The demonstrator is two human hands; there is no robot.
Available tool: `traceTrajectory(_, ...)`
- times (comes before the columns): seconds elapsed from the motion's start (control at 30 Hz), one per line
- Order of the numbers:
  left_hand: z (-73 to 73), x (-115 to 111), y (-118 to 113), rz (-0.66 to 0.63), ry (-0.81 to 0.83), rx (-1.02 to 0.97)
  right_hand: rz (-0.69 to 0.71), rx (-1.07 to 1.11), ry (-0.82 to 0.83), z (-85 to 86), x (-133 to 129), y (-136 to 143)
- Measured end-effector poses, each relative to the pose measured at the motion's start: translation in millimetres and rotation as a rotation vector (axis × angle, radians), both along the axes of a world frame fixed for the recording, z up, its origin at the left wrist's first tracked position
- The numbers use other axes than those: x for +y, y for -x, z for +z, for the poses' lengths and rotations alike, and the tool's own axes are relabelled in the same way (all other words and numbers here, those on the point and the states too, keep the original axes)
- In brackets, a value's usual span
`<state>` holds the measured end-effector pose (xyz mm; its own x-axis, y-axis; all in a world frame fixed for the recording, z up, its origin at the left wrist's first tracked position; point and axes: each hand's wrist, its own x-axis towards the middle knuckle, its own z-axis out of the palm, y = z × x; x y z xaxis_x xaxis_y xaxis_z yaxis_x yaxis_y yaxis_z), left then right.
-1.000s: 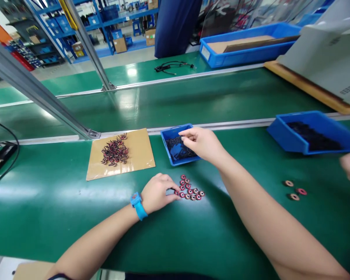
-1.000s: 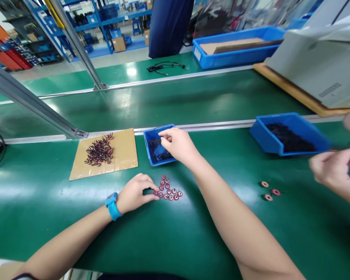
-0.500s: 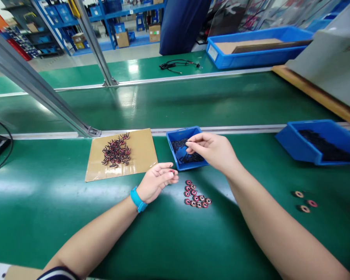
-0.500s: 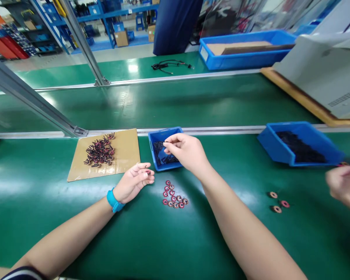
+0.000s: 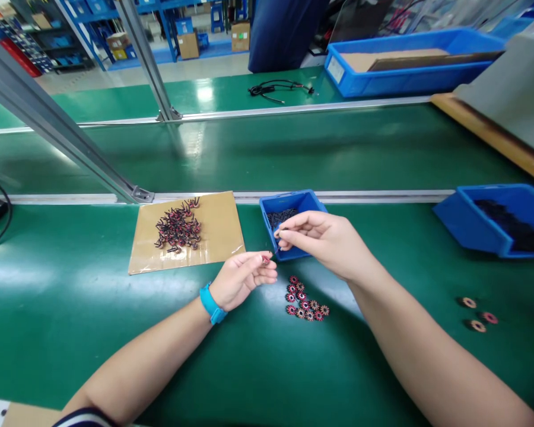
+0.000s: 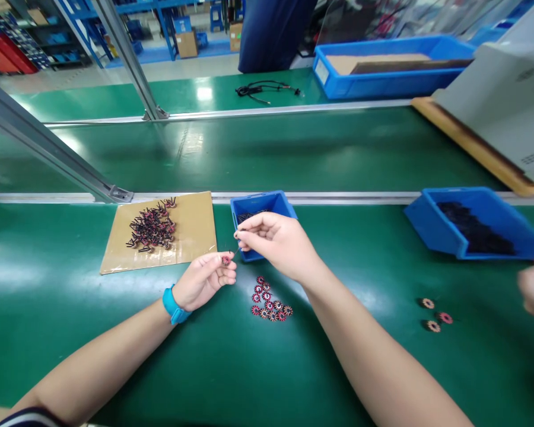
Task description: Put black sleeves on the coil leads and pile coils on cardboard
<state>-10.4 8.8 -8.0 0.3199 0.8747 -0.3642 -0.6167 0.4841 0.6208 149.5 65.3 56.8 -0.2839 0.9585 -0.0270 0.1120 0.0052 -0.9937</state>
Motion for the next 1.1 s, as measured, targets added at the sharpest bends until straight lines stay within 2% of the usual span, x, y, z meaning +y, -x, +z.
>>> traceTrajectory(1.1,0.6,1.1,-0.4,0.027,-0.002,0.025,-0.055,-0.035,0.076,3.2,-7.5,5.5)
